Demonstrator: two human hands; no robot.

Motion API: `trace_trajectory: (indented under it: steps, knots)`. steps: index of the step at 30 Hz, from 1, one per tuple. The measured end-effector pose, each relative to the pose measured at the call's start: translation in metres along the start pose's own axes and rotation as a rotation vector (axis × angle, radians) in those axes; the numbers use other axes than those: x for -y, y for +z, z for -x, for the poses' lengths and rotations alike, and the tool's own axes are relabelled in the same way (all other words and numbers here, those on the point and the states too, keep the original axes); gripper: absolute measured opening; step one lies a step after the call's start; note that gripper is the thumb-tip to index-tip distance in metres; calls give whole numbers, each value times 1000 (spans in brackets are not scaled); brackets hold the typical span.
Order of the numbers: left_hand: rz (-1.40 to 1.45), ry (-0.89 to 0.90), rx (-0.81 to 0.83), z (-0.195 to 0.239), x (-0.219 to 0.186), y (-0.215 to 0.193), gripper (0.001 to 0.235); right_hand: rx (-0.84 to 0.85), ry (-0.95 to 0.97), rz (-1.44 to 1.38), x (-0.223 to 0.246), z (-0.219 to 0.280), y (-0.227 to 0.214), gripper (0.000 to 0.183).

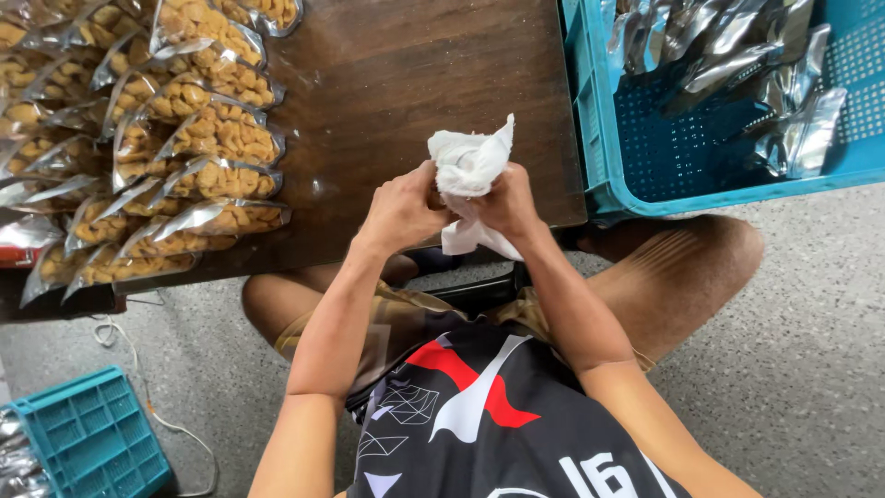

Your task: The person sits at a table and repeatedly wipes the exterior of sealed snack packages with a white cloth. They pick up each package, wipe it, and place it into a blue basket. The process is repeated for multiple packages.

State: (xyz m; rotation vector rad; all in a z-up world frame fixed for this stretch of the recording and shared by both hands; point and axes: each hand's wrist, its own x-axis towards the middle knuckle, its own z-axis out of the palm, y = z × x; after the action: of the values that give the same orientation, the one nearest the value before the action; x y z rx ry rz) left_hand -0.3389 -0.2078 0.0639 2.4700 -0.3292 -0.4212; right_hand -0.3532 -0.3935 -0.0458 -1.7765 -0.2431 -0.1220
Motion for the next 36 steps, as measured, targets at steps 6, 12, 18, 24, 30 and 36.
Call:
trace_trajectory:
  steps: [6,12,18,24,30,36]
  knots:
    - [173,-20,-49,-22,26,4,61,-67,100,-150,-33,14,-13,20]
    - [389,143,-544,-16,22,34,45,-104,288,-278,-39,16,-7,22]
    - [312,-70,-556,-14,-5,38,24,-64,55,-197,-4,19,-11,31]
    - [706,-152,-511,-21,-4,31,25,-21,18,-155,21,19,-17,27]
    - [615,52,-455,-20,3,41,26,-45,52,49,33,18,-18,26]
    - [415,496,-426,-27,19,54,26,-48,38,187,25,17,-21,17]
